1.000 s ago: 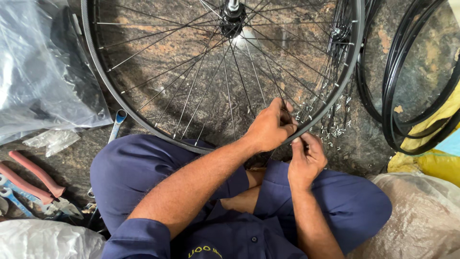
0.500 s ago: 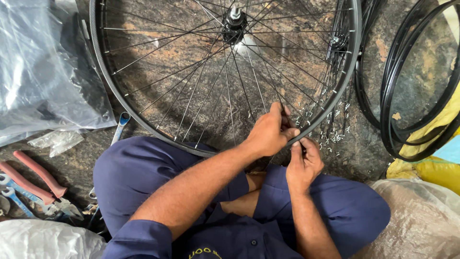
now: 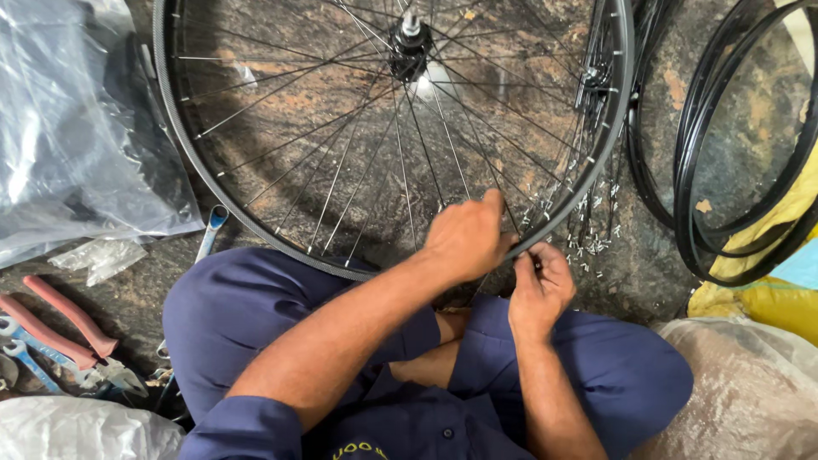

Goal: The person threads spokes into a bicycle wheel rim by hand while sitting on the floor.

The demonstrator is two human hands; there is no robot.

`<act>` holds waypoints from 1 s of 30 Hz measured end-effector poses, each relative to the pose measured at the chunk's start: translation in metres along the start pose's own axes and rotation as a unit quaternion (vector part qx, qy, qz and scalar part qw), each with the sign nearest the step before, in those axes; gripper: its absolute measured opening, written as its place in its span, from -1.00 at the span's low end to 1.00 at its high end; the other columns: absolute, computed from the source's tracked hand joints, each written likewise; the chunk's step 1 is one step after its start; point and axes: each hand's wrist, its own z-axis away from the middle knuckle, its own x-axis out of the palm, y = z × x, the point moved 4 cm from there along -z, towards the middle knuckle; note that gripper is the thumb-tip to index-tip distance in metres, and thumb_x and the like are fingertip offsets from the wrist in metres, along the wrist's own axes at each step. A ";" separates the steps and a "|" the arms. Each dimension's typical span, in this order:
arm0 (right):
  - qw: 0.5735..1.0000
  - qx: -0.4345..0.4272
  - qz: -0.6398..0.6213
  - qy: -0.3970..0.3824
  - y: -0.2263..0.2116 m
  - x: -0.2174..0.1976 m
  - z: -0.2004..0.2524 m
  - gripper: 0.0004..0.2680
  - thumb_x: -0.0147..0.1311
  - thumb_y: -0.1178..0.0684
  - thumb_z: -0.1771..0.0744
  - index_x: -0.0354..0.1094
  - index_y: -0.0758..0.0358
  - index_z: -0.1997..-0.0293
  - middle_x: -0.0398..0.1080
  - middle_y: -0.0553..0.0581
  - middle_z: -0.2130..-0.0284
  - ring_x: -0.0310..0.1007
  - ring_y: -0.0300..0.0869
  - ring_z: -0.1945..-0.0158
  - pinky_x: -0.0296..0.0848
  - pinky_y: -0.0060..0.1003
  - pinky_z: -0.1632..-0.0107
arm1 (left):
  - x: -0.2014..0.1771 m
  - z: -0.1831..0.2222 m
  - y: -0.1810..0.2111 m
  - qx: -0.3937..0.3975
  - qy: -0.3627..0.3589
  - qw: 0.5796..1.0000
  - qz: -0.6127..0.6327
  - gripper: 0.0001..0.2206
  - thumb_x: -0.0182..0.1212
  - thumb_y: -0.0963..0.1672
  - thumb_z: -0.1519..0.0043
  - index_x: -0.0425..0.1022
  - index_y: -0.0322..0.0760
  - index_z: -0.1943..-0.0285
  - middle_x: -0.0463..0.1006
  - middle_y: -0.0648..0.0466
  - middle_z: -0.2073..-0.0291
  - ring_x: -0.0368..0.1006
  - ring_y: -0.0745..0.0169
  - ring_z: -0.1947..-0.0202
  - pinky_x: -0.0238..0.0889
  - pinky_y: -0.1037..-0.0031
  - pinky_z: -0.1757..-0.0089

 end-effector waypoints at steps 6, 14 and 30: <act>1.000 0.012 -0.025 -0.007 0.004 -0.003 -0.008 -0.88 0.11 0.34 -0.37 0.40 0.44 0.01 0.44 0.02 0.18 0.40 -0.35 0.14 0.42 -0.48 0.04 | -0.029 -0.018 0.038 0.313 0.113 0.912 -0.238 -0.64 0.33 -0.08 0.06 0.43 -0.32 0.14 0.60 -0.13 0.26 0.48 -0.13 0.12 0.22 0.17 0.12; 0.999 -0.031 0.022 0.000 0.006 -0.006 -0.017 -0.86 0.16 0.32 -0.36 0.41 0.44 -0.01 0.42 0.02 0.17 0.37 -0.34 0.15 0.41 -0.47 0.06 | -0.010 -0.054 0.024 0.266 -0.158 0.942 -0.128 -0.70 0.32 -0.19 0.06 0.43 -0.19 0.14 0.60 0.04 0.39 0.48 -0.06 0.17 -0.02 0.17 0.10; 0.867 0.372 -0.330 -0.038 0.071 -0.017 0.010 -0.90 0.07 0.35 -0.28 0.42 0.38 0.21 0.53 0.22 0.19 0.56 0.01 0.07 0.52 -0.04 -0.08 | -0.002 -0.049 0.017 0.283 -0.119 0.943 -0.127 -0.77 0.22 -0.17 -0.12 0.39 -0.07 0.06 0.54 0.12 0.52 0.44 0.05 0.26 -0.09 0.15 0.11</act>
